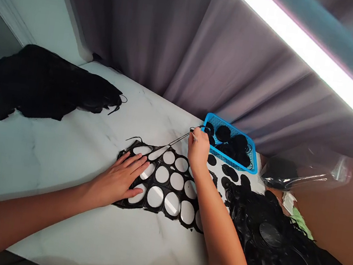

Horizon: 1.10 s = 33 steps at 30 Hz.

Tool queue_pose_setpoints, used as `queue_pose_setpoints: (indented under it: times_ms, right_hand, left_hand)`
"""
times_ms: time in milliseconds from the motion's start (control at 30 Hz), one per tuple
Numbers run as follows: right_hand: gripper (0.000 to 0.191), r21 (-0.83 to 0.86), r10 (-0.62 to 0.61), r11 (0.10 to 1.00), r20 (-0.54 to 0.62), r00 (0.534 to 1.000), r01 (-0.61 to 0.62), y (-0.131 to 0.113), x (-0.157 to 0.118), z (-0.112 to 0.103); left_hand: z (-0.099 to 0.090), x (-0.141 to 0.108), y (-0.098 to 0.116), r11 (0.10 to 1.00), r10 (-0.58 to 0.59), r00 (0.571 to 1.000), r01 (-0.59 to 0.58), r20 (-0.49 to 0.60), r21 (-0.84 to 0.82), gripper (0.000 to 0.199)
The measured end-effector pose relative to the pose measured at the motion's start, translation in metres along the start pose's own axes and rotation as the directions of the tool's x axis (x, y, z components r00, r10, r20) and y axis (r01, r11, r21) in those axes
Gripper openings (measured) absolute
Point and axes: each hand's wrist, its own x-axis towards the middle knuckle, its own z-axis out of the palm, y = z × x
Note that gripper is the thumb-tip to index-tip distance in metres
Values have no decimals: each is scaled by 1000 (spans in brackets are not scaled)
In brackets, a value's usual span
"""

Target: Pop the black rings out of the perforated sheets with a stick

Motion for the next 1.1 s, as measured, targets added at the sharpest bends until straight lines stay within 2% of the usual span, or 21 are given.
queue_pose_setpoints:
  times_ms: [133, 200, 233, 300, 367, 400, 467, 533, 600, 700, 767, 867, 1100]
  right_hand:
    - [15, 96, 111, 989, -21, 994, -109, 5, 16, 2]
    - [21, 289, 189, 935, 76, 979, -203, -4, 16, 7]
    - [25, 421, 220, 865, 170, 961, -273, -11, 13, 10]
    - [30, 629, 204, 651, 393, 897, -424, -28, 6, 19]
    - [33, 700, 115, 459, 563, 818, -547, -44, -4, 27]
    - [35, 704, 68, 400, 616, 785, -587, -52, -9, 31]
    - [37, 702, -11, 342, 668, 744, -625, -65, -19, 35]
    - [34, 705, -79, 359, 676, 733, -612, -73, -28, 36]
    - [29, 710, -137, 464, 648, 749, -530, -78, -34, 36]
    - [24, 688, -210, 651, 569, 795, -321, -83, -40, 35]
    - [23, 664, -236, 712, 533, 813, -229, -86, -43, 35]
    - [22, 645, -241, 738, 525, 816, -197, -90, -46, 36]
    - [22, 645, -233, 734, 533, 814, -212, -92, -47, 34]
  left_hand:
    - [1, -1, -1, 1000, -2, 1000, 2, 11, -9, 61]
    - [-2, -3, -1, 1000, 2, 1000, -2, 6, -8, 62]
    - [-4, -4, -1, 1000, 1, 1000, -1, -1, -2, 64]
    - [-11, -8, -1, 1000, -19, 1000, 19, -15, 23, 65]
    - [-17, -11, -2, 997, -55, 998, 56, -21, 55, 64]
    - [-21, -11, -3, 995, -69, 997, 70, -21, 67, 62]
    - [-25, -12, -6, 993, -78, 997, 78, -9, 90, 59]
    - [-27, -12, -8, 991, -60, 998, 60, 3, 117, 57]
    - [-27, -12, -10, 989, -48, 999, 47, 8, 144, 56]
    - [-24, -14, -12, 987, -50, 999, 50, -8, 152, 52]
    - [-22, -16, -13, 989, -46, 999, 49, -23, 142, 50]
    - [-19, -18, -14, 992, -38, 998, 42, -40, 120, 52]
    - [-21, -18, -12, 990, -47, 999, 48, -11, 136, 55]
